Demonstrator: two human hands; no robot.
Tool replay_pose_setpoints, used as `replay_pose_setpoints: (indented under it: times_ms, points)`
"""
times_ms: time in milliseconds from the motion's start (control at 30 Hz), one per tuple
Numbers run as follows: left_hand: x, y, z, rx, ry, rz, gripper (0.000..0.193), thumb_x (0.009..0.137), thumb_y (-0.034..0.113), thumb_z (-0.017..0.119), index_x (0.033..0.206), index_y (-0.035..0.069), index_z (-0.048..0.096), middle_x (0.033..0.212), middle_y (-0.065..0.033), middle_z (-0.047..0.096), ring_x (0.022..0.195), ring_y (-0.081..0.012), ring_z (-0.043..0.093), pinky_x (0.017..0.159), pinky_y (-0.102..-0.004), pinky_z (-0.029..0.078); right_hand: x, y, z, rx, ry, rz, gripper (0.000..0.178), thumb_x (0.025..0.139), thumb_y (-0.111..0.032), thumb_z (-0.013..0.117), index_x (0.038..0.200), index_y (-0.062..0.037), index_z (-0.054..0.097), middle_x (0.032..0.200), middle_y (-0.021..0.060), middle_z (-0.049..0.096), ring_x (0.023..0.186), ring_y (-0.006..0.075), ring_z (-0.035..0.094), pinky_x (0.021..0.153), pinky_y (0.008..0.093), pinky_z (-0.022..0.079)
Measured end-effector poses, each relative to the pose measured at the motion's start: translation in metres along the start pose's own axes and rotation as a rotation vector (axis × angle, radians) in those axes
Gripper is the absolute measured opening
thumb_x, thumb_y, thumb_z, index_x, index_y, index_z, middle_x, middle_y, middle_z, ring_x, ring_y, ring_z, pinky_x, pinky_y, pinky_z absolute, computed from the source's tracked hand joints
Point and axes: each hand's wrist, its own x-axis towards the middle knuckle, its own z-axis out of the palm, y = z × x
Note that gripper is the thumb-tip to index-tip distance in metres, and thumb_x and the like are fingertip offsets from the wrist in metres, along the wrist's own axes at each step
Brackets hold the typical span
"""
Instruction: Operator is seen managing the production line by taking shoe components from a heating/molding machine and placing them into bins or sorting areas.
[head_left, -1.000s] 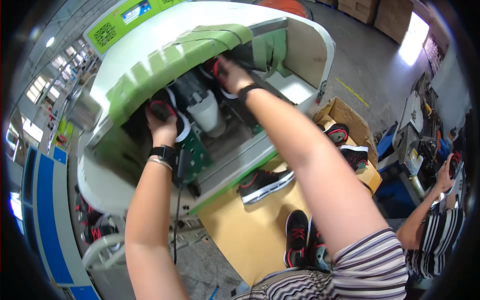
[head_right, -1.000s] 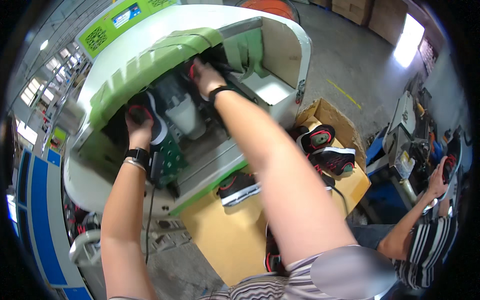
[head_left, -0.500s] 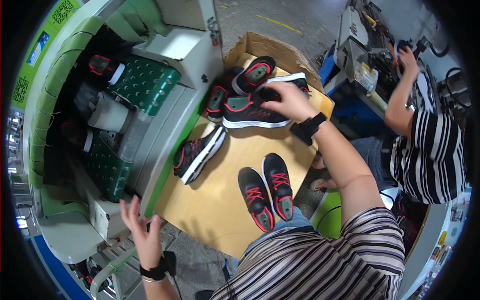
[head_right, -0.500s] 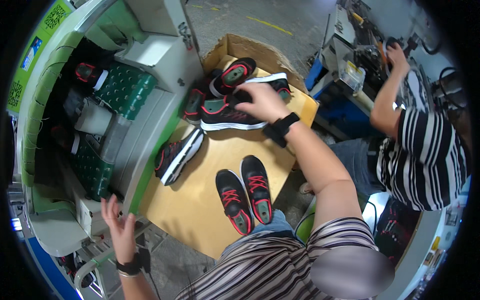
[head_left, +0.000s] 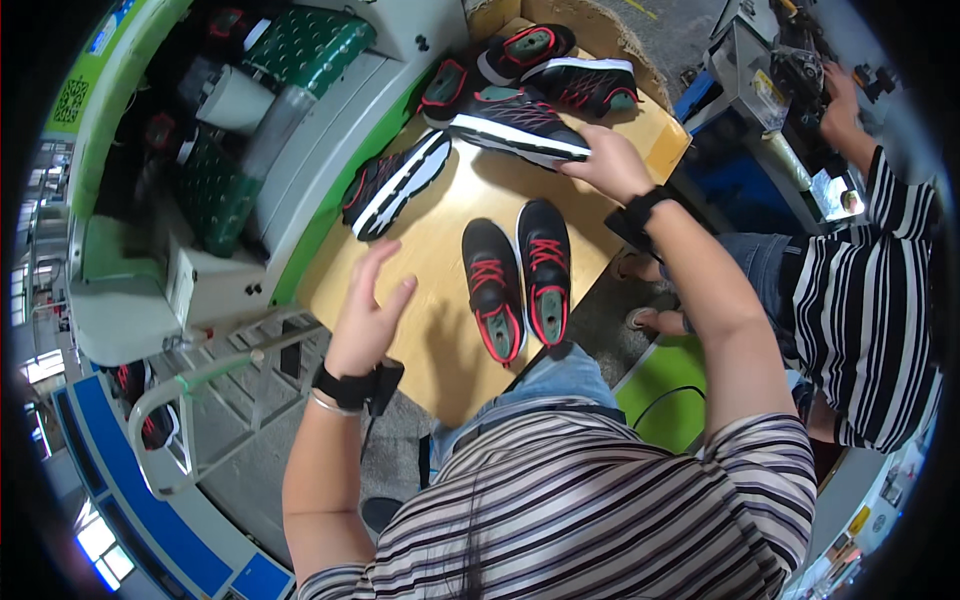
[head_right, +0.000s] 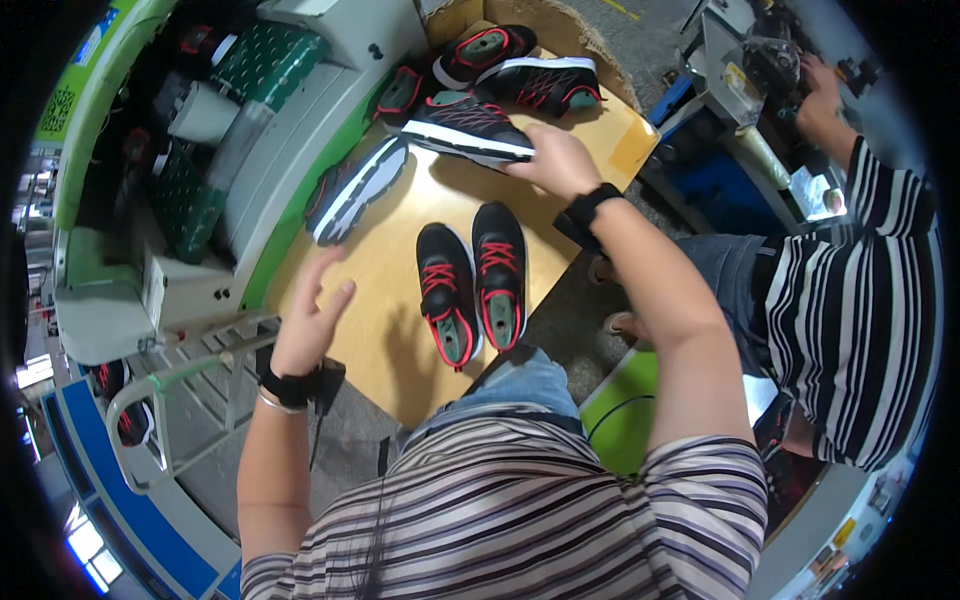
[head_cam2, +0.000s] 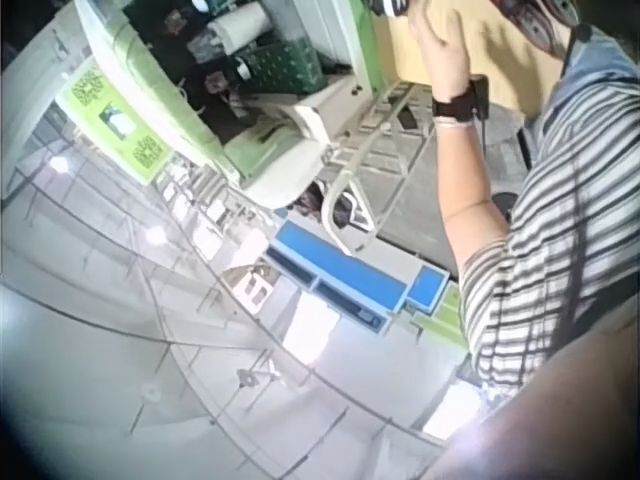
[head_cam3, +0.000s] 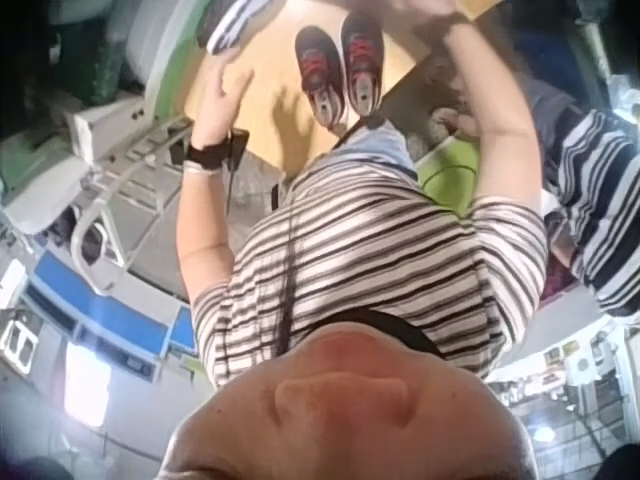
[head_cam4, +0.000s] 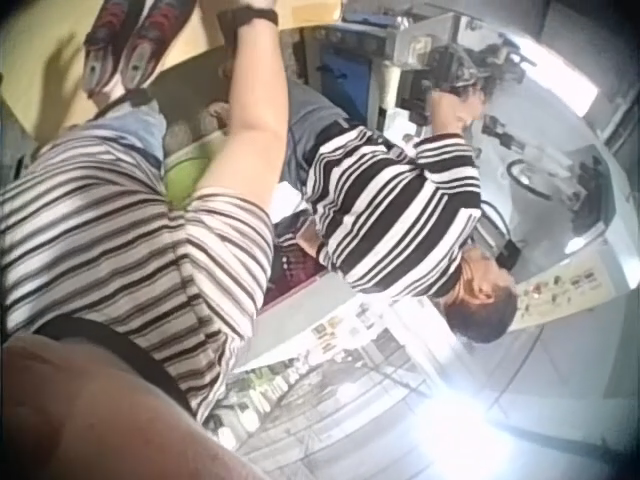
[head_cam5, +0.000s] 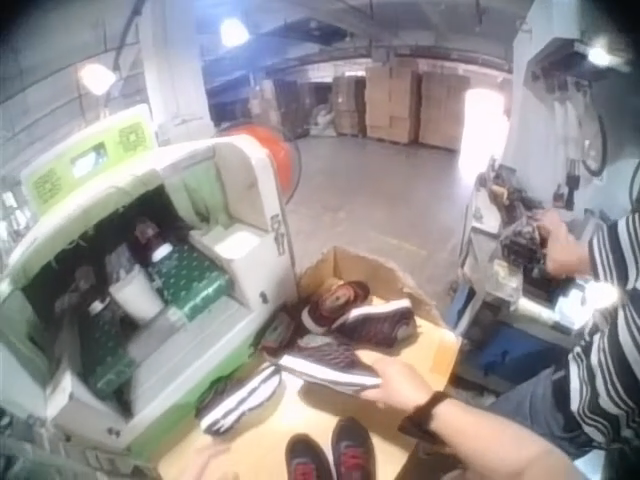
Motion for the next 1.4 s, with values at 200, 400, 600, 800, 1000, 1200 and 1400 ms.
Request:
replay_pose_setpoints:
  times_ms: [200, 400, 600, 800, 1000, 1200, 1400]
  points:
    - [-0.016, -0.020, -0.019, -0.737, 0.066, 0.037, 0.060, 0.100, 0.032, 0.053, 0.148, 0.001, 0.035, 0.151, -0.0161, 0.041, 0.137, -0.0254, 0.042, 0.110, -0.0381, 0.037, -0.093, -0.053, -0.046, 0.239, -0.092, -0.353, 0.049, 0.068, -0.017, 0.083, 0.112, -0.0032, 0.064, 0.099, 0.0130, 0.065, 0.095, 0.0308, 0.064, 0.084, 0.0370, 0.050]
    - [-0.100, -0.061, 0.010, -1.326, -0.194, -0.463, 0.050, 0.098, 0.027, 0.054, 0.137, -0.003, 0.049, 0.130, -0.0185, 0.061, 0.116, -0.0334, 0.062, 0.102, -0.0451, 0.048, -0.134, -0.104, 0.008, 0.530, 0.199, -0.330, 0.063, 0.078, -0.024, 0.080, 0.130, -0.0016, 0.053, 0.131, 0.0176, 0.054, 0.126, 0.0330, 0.049, 0.107, 0.0389, 0.039]
    - [-0.140, -0.094, 0.049, -0.978, 0.437, -0.237, 0.054, 0.091, 0.007, 0.062, 0.140, -0.003, 0.044, 0.131, -0.0144, 0.058, 0.116, -0.0240, 0.059, 0.102, -0.0345, 0.045, -0.204, -0.050, 0.122, 0.598, 0.129, 0.312, 0.101, 0.083, -0.035, 0.077, 0.152, 0.0048, 0.015, 0.151, 0.0315, 0.029, 0.143, 0.0388, 0.030, 0.117, 0.0421, 0.027]
    - [-0.130, -0.151, 0.126, -0.192, 0.571, -0.188, 0.096, 0.075, 0.007, 0.068, 0.154, 0.003, 0.014, 0.151, -0.0250, 0.023, 0.138, -0.0367, 0.029, 0.113, -0.0438, 0.030, -0.199, -0.068, 0.154, 0.667, 0.316, 0.288, 0.092, 0.082, -0.019, 0.075, 0.153, -0.0032, 0.020, 0.144, 0.0268, 0.044, 0.133, 0.0338, 0.046, 0.110, 0.0368, 0.037]
    - [-0.121, -0.155, 0.106, -0.317, 0.471, -0.137, 0.093, 0.075, 0.004, 0.066, 0.154, 0.003, 0.016, 0.140, -0.0228, 0.040, 0.128, -0.0329, 0.045, 0.109, -0.0402, 0.037, -0.218, -0.030, 0.081, 1.224, 0.338, 0.548, 0.072, 0.085, -0.006, 0.070, 0.148, -0.0015, 0.036, 0.131, 0.0158, 0.057, 0.115, 0.0218, 0.058, 0.099, 0.0310, 0.047]
    - [-0.099, -0.085, 0.005, -1.191, 0.360, -0.217, 0.070, 0.080, -0.008, 0.059, 0.144, 0.004, 0.036, 0.127, -0.0120, 0.055, 0.111, -0.0210, 0.058, 0.099, -0.0328, 0.047, -0.177, -0.074, 0.001, 1.153, 0.176, 0.332, 0.068, 0.085, -0.002, 0.069, 0.145, -0.0074, 0.036, 0.127, 0.0156, 0.058, 0.112, 0.0224, 0.061, 0.096, 0.0337, 0.050]
    - [-0.029, -0.005, -0.109, -0.921, 0.576, 0.157, 0.064, 0.082, 0.000, 0.059, 0.142, 0.001, 0.038, 0.126, -0.0100, 0.056, 0.112, -0.0183, 0.055, 0.099, -0.0304, 0.044, 0.013, -0.141, -0.028, 0.795, 0.221, -0.241, 0.057, 0.085, -0.010, 0.071, 0.132, -0.0065, 0.037, 0.107, 0.0095, 0.058, 0.098, 0.0197, 0.059, 0.087, 0.0317, 0.051]
